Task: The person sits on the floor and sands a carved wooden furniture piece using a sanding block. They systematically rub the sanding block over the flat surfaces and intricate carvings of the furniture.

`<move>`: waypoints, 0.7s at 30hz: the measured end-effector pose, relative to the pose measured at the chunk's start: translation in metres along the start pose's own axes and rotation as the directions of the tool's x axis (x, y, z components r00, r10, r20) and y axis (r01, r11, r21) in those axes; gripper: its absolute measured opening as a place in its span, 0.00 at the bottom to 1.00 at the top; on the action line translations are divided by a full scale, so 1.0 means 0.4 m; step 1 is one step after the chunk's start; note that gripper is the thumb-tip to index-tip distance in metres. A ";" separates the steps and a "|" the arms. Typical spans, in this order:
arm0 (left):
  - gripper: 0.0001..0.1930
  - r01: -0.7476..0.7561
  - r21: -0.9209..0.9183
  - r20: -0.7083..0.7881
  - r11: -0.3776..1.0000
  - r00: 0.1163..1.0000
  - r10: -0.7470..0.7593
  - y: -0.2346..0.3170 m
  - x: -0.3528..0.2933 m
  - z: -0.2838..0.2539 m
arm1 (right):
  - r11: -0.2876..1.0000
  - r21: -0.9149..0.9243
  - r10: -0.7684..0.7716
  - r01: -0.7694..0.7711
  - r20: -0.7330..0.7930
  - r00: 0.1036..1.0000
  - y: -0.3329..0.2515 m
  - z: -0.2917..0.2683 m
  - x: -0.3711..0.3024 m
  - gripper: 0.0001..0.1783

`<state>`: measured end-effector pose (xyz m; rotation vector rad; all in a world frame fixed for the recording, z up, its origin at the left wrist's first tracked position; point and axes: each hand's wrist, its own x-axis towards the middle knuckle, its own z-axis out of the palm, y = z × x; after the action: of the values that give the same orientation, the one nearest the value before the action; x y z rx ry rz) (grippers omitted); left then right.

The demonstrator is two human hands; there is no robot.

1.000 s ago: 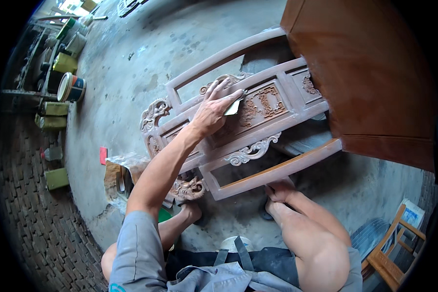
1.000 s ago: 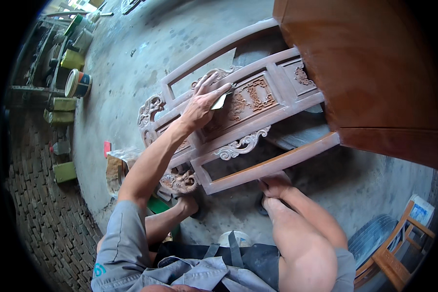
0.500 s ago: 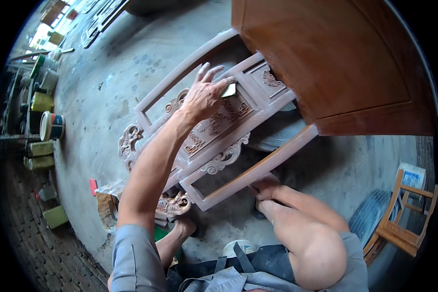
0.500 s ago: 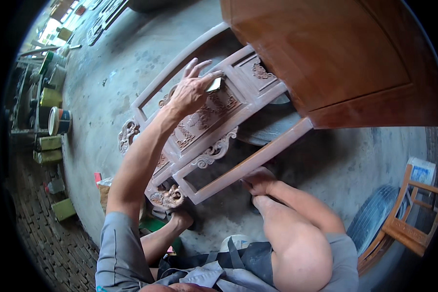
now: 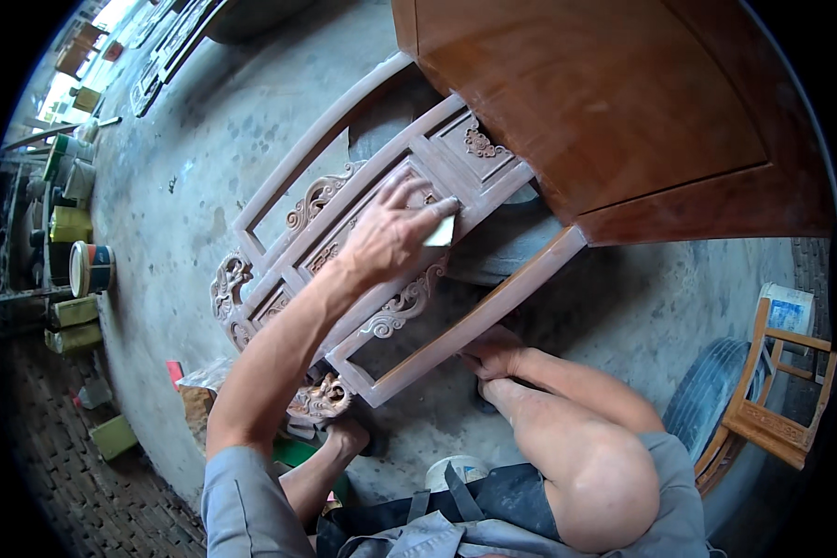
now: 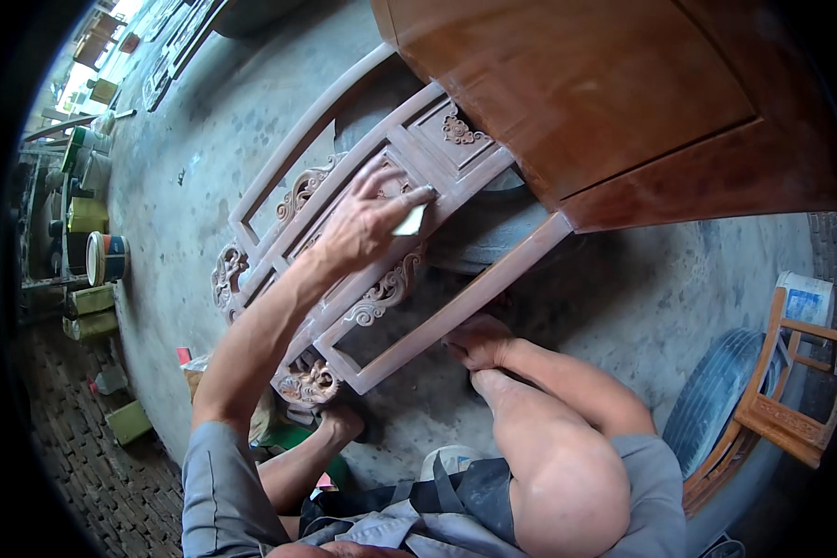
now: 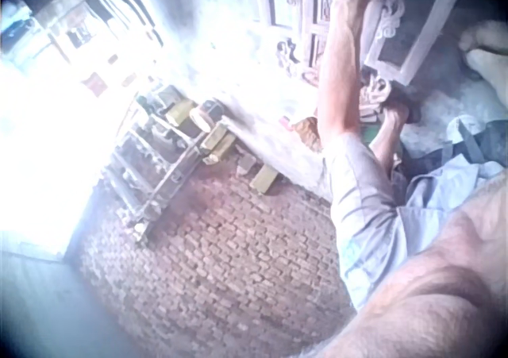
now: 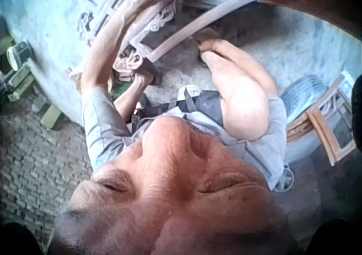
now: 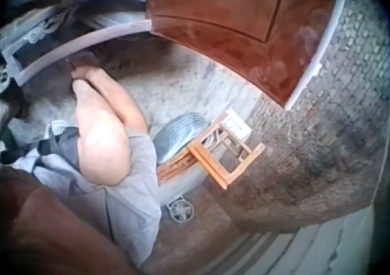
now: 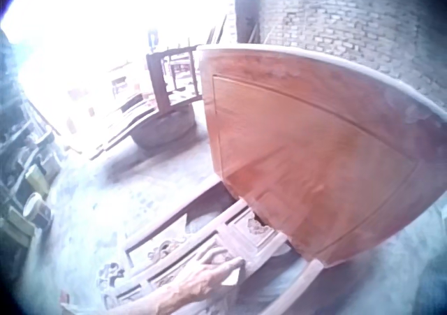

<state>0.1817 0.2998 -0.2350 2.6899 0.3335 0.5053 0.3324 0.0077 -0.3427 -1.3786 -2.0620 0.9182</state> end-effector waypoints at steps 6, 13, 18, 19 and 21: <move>0.24 0.388 -0.067 -0.278 0.919 0.878 -0.391 -0.039 -0.037 -0.036 | 0.999 0.037 -0.007 0.007 0.005 1.000 0.003 -0.008 0.006 0.06; 0.29 0.309 -0.168 -0.166 0.936 0.927 -0.336 0.113 -0.087 0.050 | 0.998 0.056 -0.026 0.031 -0.076 0.997 0.002 0.012 0.005 0.06; 0.34 0.293 -0.037 -0.170 0.955 0.940 -0.295 0.135 -0.178 0.019 | 0.999 0.044 -0.010 0.012 -0.052 0.999 0.009 0.000 0.004 0.06; 0.34 0.276 -0.035 -0.188 0.961 0.942 -0.278 0.128 -0.172 0.028 | 0.998 0.055 -0.013 0.017 -0.059 0.998 0.011 0.000 0.006 0.07; 0.35 0.250 -0.043 -0.229 0.967 0.940 -0.253 0.149 -0.117 0.032 | 0.998 0.062 -0.001 0.005 -0.053 0.999 0.012 0.007 -0.009 0.07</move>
<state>0.1538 0.2283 -0.2359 2.5265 0.7265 0.7416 0.3346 0.0051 -0.3484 -1.3527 -1.9792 0.9270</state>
